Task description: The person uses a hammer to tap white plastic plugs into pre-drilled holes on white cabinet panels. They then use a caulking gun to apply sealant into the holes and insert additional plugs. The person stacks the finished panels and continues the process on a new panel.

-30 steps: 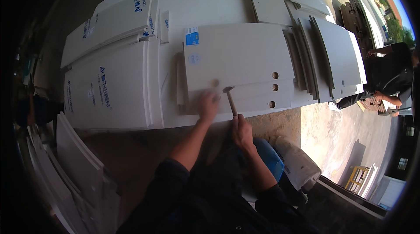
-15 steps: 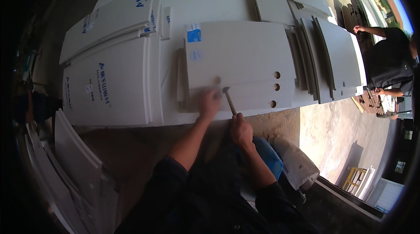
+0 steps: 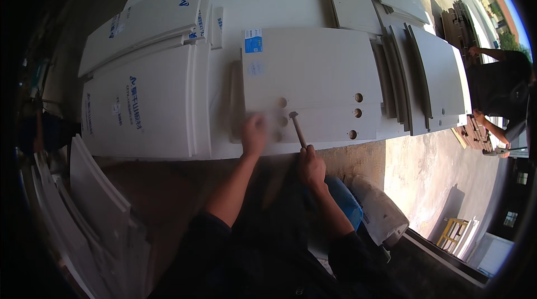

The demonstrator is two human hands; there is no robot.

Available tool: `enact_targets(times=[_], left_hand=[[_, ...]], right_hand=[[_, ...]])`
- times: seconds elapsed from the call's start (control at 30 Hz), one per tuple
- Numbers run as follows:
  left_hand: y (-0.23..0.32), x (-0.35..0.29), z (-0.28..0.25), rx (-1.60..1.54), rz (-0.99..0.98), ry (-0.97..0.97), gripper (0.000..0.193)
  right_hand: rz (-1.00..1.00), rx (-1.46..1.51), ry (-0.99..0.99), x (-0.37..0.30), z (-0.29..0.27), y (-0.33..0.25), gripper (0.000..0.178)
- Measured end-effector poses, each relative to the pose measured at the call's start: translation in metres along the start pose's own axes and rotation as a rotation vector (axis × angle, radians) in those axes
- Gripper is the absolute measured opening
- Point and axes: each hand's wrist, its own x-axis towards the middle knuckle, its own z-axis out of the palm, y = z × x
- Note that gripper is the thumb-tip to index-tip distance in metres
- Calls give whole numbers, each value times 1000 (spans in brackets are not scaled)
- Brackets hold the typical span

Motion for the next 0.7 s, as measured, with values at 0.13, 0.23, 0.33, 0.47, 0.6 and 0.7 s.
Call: enact_targets(times=[0.13, 0.23, 0.33, 0.47, 0.6, 0.7], left_hand=[[-8, 3, 0, 94, 36, -29, 10], [-17, 4, 5, 156, 117, -25, 9], [1, 4, 3, 272, 177, -57, 10], [6, 1, 5, 251, 147, -72, 12], [8, 0, 1, 238, 124, -100, 12], [8, -3, 2, 250, 148, -96, 12]], right_hand=[[40, -30, 5, 0, 11, 10, 29], [29, 15, 83, -4, 14, 10, 31], [-14, 130, 67, -7, 8, 1, 31], [-52, 170, 40, -13, 4, -12, 31], [-49, 157, -3, -14, -2, -22, 32], [-43, 153, -15, -10, 1, -26, 33]])
